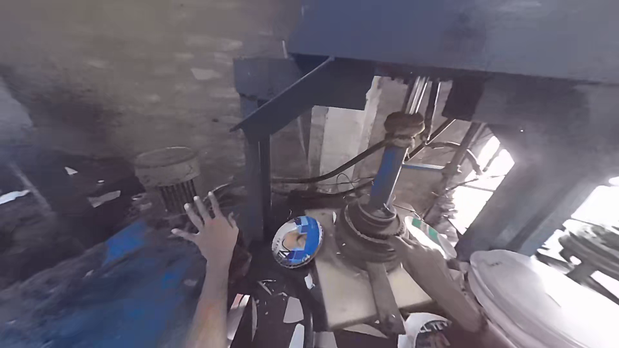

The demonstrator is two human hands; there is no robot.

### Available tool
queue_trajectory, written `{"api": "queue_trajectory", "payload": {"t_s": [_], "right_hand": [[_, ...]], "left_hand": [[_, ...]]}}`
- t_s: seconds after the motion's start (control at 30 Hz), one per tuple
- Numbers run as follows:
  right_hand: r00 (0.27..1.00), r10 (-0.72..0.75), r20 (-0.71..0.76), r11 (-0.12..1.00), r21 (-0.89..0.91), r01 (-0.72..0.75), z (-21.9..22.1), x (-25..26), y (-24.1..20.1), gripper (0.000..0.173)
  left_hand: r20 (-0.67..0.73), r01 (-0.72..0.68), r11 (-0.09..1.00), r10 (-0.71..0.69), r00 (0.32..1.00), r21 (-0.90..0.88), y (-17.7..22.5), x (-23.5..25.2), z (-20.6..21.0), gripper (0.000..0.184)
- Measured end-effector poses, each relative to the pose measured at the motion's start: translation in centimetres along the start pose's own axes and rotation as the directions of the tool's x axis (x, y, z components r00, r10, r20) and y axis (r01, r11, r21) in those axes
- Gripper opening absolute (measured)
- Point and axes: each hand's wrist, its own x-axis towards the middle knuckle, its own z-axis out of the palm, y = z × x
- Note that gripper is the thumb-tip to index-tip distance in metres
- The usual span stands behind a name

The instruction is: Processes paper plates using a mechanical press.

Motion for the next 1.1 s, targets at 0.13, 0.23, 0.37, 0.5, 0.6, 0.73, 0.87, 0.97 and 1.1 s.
{"api": "queue_trajectory", "payload": {"t_s": [0.13,0.23,0.37,0.5,0.6,0.73,0.87,0.97,1.1], "right_hand": [[0.870,0.113,0.480,0.992,-0.100,-0.074,-0.4,3.0,-2.3,0.031],[0.986,-0.020,0.167,0.999,-0.033,0.026,0.5,1.6,-1.3,0.023],[0.965,-0.226,-0.135,0.963,0.122,0.242,0.2,0.0,-0.9,0.021],[0.841,-0.310,-0.443,0.865,0.235,0.443,-2.2,0.4,-5.8,0.016],[0.800,-0.410,-0.438,0.795,0.259,0.549,-0.6,2.3,-10.8,0.014],[0.881,-0.392,-0.265,0.839,0.291,0.460,0.6,2.1,-11.6,0.019],[0.981,0.087,-0.172,0.930,0.366,-0.018,-5.5,-7.3,-4.0,0.028],[0.841,0.541,0.001,0.815,0.245,-0.525,-7.2,-17.3,2.0,0.046],[0.597,0.768,0.234,0.563,0.199,-0.802,-3.6,-28.6,4.8,0.073]], "left_hand": [[-0.014,0.001,1.000,-0.001,1.000,-0.015,-0.1,0.0,0.3,0.075],[-0.004,-0.003,1.000,0.003,1.000,-0.020,-0.2,-0.1,0.4,0.073],[-0.019,0.018,0.997,-0.020,1.000,-0.072,-0.2,-0.5,-1.1,0.068],[-0.169,0.034,0.975,-0.073,0.983,-0.219,-1.4,-3.0,-5.2,0.068],[-0.151,0.019,0.987,-0.044,0.988,-0.162,-1.5,-5.4,-5.6,0.071],[-0.061,0.062,0.990,-0.070,0.996,-0.128,-1.7,-6.1,-7.1,0.066],[-0.136,-0.027,0.973,-0.005,0.991,-0.230,-1.6,-10.0,-9.4,0.073],[-0.168,-0.204,0.825,0.135,0.977,-0.527,2.5,-15.6,-11.8,0.073],[0.024,-0.185,0.501,0.382,0.924,-0.845,12.2,-24.2,-12.4,0.051]]}}
